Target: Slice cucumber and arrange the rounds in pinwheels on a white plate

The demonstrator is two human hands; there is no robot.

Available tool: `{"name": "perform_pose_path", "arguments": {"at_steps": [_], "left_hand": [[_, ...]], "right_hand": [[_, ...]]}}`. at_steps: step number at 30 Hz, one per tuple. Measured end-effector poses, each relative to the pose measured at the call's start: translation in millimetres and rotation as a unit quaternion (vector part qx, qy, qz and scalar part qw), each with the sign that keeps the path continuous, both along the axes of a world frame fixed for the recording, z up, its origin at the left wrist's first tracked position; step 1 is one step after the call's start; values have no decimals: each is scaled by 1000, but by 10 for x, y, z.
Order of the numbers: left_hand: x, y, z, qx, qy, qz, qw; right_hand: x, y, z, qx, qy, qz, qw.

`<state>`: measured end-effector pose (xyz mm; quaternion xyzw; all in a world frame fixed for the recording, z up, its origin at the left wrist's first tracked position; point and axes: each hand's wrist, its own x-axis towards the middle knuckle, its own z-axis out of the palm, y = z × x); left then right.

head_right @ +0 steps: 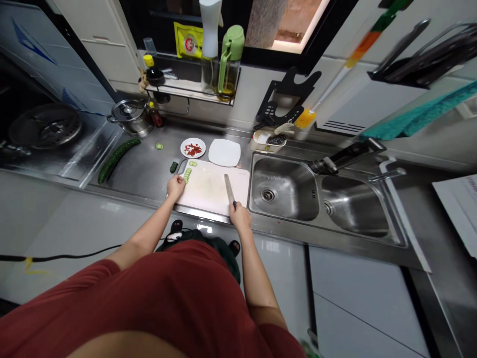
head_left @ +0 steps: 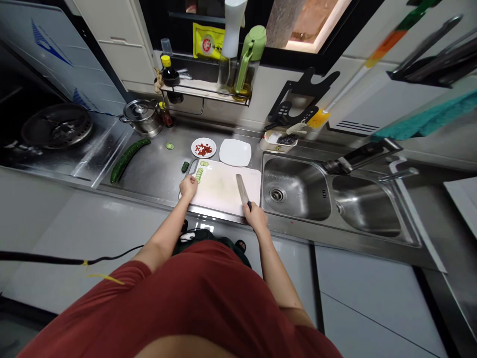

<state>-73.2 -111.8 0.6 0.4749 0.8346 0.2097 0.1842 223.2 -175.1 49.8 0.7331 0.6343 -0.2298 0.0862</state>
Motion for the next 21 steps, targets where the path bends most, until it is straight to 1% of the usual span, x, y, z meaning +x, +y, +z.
{"name": "perform_pose_path", "arguments": {"at_steps": [5, 9, 12, 17, 21], "left_hand": [[3, 2, 8, 23, 3, -4, 1000], [48, 88, 24, 52, 18, -15, 998], [112, 219, 67, 48, 35, -23, 998], [216, 522, 163, 18, 50, -51, 997], [248, 741, 186, -2, 73, -61, 996]], "right_hand": [[-25, -5, 38, -8, -5, 4, 1000], [-45, 2, 48, -8, -7, 4, 1000], [-67, 11, 36, -9, -9, -2, 1000], [-103, 24, -1, -10, -15, -10, 1000], [-102, 34, -34, -7, -21, -10, 1000]]}}
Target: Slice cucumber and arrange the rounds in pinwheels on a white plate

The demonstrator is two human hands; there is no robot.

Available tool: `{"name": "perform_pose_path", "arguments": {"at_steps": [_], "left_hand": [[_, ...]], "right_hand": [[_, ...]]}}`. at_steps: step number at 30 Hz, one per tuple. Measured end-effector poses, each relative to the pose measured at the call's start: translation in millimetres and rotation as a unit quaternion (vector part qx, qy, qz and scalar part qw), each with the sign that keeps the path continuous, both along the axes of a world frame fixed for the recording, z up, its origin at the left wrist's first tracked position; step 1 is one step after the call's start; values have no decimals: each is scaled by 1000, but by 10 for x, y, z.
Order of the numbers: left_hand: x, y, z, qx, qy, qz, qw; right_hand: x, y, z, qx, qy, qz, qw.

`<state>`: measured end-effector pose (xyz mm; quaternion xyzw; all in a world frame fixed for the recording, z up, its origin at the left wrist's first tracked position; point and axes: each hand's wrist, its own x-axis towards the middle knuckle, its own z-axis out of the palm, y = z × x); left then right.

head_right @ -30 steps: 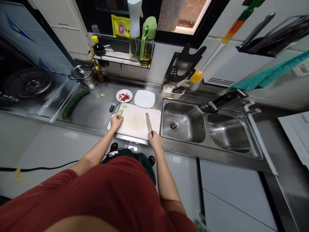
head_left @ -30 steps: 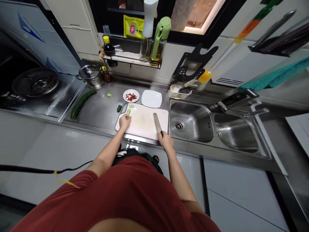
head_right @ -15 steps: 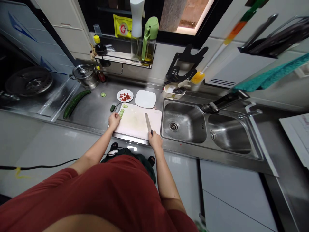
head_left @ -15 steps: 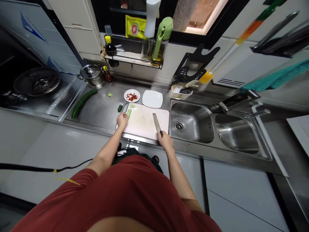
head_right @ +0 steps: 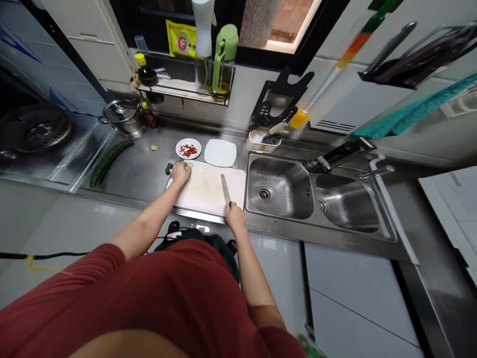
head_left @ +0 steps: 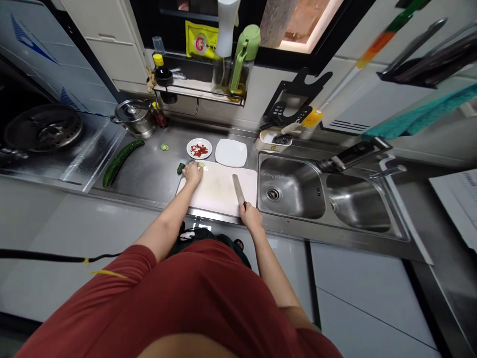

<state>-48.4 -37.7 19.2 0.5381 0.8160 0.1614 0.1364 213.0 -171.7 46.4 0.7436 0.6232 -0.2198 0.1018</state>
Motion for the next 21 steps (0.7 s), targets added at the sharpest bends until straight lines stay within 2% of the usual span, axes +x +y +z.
{"name": "perform_pose_path", "arguments": {"at_steps": [5, 11, 18, 21], "left_hand": [[-4, 155, -36, -19, 11, 3, 1000], [-11, 228, -115, -30, 22, 14, 999], [-32, 307, -201, -21, -3, 31, 999], [-33, 328, -207, -13, -23, 17, 999]], "right_hand": [[27, 6, -47, 3, 6, -2, 1000], [43, 16, -45, -2, 13, -8, 1000], [49, 29, -31, -3, 16, -10, 1000], [52, 30, -35, -1, 18, -10, 1000]]}}
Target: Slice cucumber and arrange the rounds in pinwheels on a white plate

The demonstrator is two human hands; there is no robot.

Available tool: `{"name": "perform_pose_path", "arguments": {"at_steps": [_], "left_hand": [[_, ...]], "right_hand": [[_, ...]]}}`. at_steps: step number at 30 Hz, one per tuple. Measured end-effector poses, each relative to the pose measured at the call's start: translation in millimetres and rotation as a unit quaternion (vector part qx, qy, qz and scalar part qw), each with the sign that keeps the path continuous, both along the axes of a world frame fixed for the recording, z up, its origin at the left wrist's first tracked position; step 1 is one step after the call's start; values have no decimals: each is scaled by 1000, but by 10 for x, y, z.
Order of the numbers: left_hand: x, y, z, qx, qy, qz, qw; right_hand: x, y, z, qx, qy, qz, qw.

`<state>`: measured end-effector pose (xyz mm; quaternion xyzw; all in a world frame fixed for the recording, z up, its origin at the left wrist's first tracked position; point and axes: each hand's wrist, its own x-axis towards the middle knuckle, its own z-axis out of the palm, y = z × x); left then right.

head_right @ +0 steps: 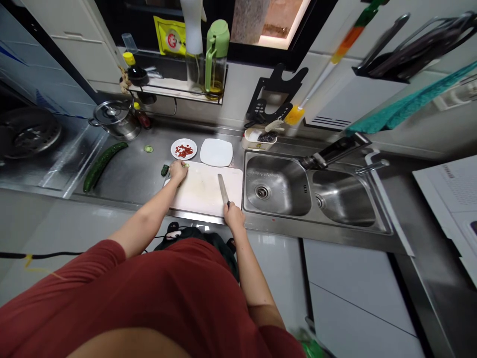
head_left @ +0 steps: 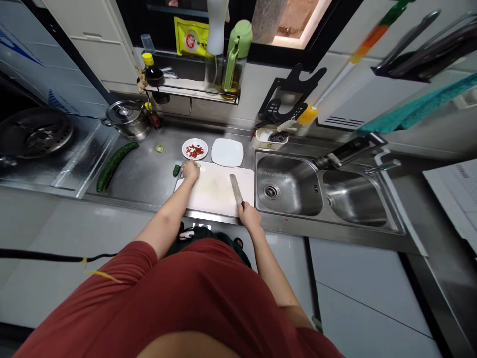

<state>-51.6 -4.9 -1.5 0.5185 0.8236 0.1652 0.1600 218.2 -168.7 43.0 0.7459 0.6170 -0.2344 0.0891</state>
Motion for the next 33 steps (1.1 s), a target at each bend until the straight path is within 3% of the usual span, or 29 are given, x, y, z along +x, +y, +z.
{"name": "perform_pose_path", "arguments": {"at_steps": [7, 15, 22, 28, 33], "left_hand": [[25, -6, 51, 13, -32, -5, 999], [95, -16, 52, 29, -158, -5, 987], [185, -175, 124, -75, -273, -124, 951], [233, -206, 104, -160, -198, -219, 942], [296, -220, 82, -163, -109, -239, 951]], "right_hand": [[6, 2, -10, 0, 1, 1, 1000], [20, 21, -57, 13, 5, 3, 1000], [28, 39, -48, 12, 15, 3, 1000], [33, 43, -29, 6, 16, 3, 1000], [47, 55, -29, -2, 15, 12, 1000]]}}
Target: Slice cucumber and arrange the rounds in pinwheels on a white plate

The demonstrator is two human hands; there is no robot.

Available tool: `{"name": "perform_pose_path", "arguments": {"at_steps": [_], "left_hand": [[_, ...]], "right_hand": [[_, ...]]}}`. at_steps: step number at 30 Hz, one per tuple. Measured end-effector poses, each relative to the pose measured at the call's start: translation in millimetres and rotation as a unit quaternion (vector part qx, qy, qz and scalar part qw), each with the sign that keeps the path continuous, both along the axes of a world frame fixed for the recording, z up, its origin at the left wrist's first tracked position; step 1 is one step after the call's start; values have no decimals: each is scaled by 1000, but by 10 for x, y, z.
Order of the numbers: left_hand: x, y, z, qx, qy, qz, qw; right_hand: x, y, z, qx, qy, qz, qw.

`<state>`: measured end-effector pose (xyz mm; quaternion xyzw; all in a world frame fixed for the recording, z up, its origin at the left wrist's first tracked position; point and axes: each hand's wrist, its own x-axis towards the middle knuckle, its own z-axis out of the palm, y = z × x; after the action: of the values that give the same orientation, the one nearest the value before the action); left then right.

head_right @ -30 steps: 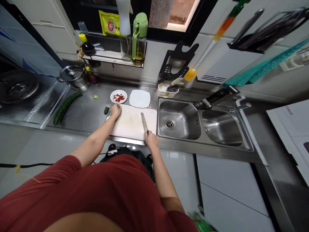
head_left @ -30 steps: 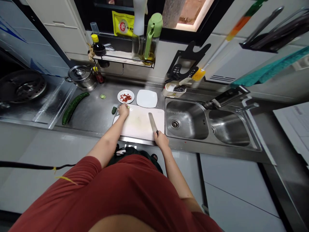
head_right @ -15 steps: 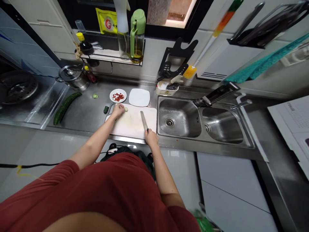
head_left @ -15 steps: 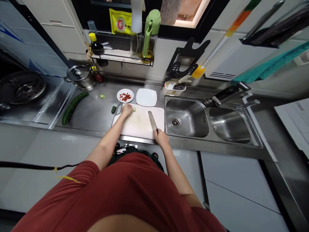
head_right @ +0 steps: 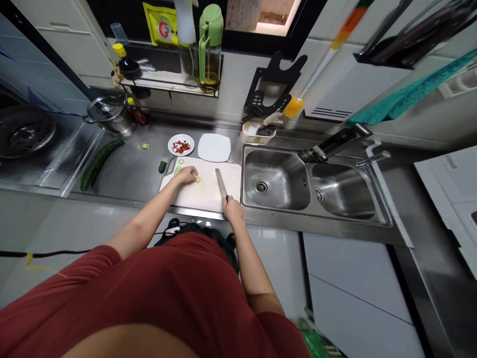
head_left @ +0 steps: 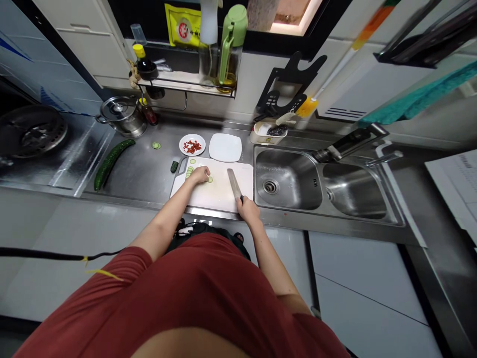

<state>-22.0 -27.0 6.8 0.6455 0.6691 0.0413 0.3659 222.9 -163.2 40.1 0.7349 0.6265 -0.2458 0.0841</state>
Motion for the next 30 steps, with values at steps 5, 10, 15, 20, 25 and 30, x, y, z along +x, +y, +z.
{"name": "perform_pose_path", "arguments": {"at_steps": [5, 10, 15, 20, 25, 30], "left_hand": [[34, -64, 3, 69, 24, 19, 997], [14, -114, -38, 75, 7, 66, 995], [-13, -112, -117, 74, -37, 116, 990], [-10, -93, -142, 73, -46, 141, 986], [4, -83, -97, 64, -44, 144, 986], [2, -66, -92, 64, -35, 144, 987]], "right_hand": [[-14, 8, 28, 0, -8, 9, 1000], [-62, -21, 129, 5, -27, 23, 999], [-139, -133, 222, 25, -24, 69, 997], [-254, -236, 257, 22, -16, 111, 993], [-317, -269, 259, 6, -19, 121, 993], [-328, -274, 227, 8, -19, 122, 992]]}}
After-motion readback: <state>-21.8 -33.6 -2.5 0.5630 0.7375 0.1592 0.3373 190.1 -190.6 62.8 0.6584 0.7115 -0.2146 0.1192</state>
